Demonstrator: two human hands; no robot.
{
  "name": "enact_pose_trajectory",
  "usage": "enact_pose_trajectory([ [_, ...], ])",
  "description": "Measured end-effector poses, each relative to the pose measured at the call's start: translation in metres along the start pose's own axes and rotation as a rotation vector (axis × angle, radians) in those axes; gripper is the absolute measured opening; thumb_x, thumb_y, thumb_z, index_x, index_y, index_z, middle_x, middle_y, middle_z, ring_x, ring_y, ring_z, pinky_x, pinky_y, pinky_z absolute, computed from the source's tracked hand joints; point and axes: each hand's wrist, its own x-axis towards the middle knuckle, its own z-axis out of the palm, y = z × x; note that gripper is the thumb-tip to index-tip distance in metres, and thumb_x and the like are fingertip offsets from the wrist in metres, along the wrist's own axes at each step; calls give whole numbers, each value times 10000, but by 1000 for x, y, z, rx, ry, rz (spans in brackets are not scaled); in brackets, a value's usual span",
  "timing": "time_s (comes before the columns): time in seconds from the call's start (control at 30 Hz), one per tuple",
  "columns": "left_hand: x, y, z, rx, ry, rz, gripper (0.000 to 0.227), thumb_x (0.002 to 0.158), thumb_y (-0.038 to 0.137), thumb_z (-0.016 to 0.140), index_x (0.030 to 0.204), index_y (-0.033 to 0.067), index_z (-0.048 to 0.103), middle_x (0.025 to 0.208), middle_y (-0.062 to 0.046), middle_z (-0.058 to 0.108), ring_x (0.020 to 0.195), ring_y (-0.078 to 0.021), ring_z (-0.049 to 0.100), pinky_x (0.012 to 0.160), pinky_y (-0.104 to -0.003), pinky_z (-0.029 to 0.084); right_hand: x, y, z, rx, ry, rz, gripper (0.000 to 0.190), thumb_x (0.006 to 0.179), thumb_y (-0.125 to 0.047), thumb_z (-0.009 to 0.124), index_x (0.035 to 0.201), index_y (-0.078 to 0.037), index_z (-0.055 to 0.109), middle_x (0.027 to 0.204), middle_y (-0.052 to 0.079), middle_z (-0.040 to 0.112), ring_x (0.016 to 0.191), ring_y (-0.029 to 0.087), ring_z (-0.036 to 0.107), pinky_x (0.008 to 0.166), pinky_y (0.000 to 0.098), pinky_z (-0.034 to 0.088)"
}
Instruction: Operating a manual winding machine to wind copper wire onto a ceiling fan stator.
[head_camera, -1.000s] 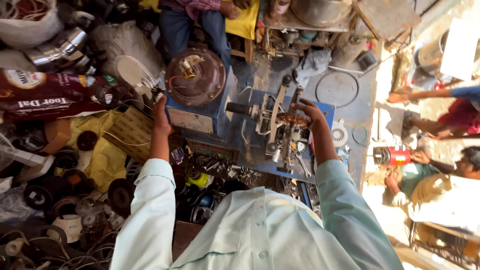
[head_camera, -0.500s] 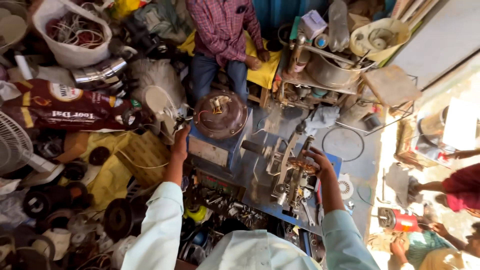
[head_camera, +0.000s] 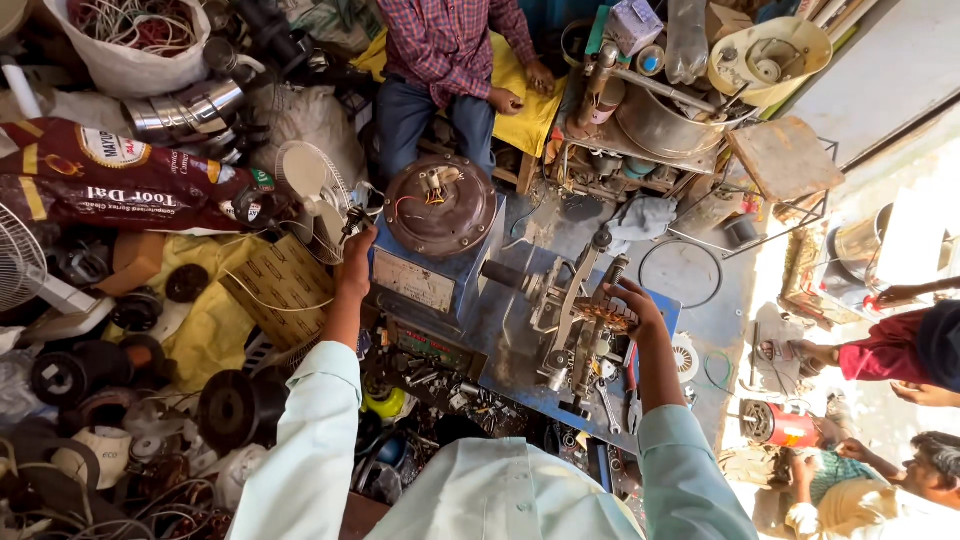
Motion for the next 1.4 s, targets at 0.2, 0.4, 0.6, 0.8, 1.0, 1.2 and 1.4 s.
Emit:
enact_pose_trajectory([
  [0.2, 1, 0, 3, 27, -13, 75, 688, 862, 554, 711, 1313, 38, 645, 1410, -141, 579, 1393, -285, 448, 1214, -465, 228, 8, 6, -6, 30, -31, -24, 868, 739, -146, 865, 1514, -77, 483, 1326, 163, 664, 1060, 300, 722, 841, 445, 621],
  [0.4, -2, -1, 2, 41, 3, 53, 707, 845, 573, 717, 1301, 38, 646, 1359, -118, 589, 1356, -257, 452, 1194, -448, 222, 1, 3, -3, 17, -40, -29, 877, 754, -156, 858, 1529, -61, 460, 1349, 177, 652, 1055, 303, 722, 824, 453, 623],
  [0.6, -7, 5, 5, -23, -50, 91, 560, 893, 570, 737, 1054, 40, 656, 1125, -72, 599, 1141, -230, 507, 1152, -434, 305, 3, 4, -5, -1, -33, -19, 904, 755, -168, 851, 1545, -72, 423, 1425, 208, 594, 1090, 321, 709, 825, 464, 616],
  [0.8, -18, 18, 12, -46, -68, 92, 429, 891, 512, 726, 920, 88, 675, 965, -18, 617, 981, -166, 527, 1032, -393, 382, 4, 3, -5, 0, -38, -24, 914, 759, -176, 859, 1550, -66, 416, 1430, 224, 587, 1113, 339, 701, 852, 481, 607],
  [1.0, -21, 22, 14, -69, -71, 86, 372, 885, 476, 714, 885, 107, 674, 917, 4, 613, 920, -151, 525, 957, -365, 401, 0, 3, -4, -24, 20, -9, 916, 737, -185, 868, 1540, -83, 439, 1443, 193, 580, 1162, 335, 674, 896, 483, 592],
  [1.2, -13, 16, 11, -71, -69, 130, 393, 933, 464, 728, 862, 95, 615, 902, 9, 549, 899, -142, 478, 912, -356, 407, 2, 5, -6, 19, -19, -39, 910, 741, -172, 868, 1531, -52, 433, 1429, 205, 587, 1155, 326, 682, 894, 470, 598],
  [1.4, -10, 11, 8, -108, -64, 127, 388, 919, 454, 751, 895, 84, 633, 928, -1, 583, 927, -152, 505, 928, -363, 417, 2, 4, -4, 11, -29, -40, 897, 752, -175, 867, 1530, -39, 442, 1388, 214, 615, 1125, 327, 694, 887, 462, 602],
])
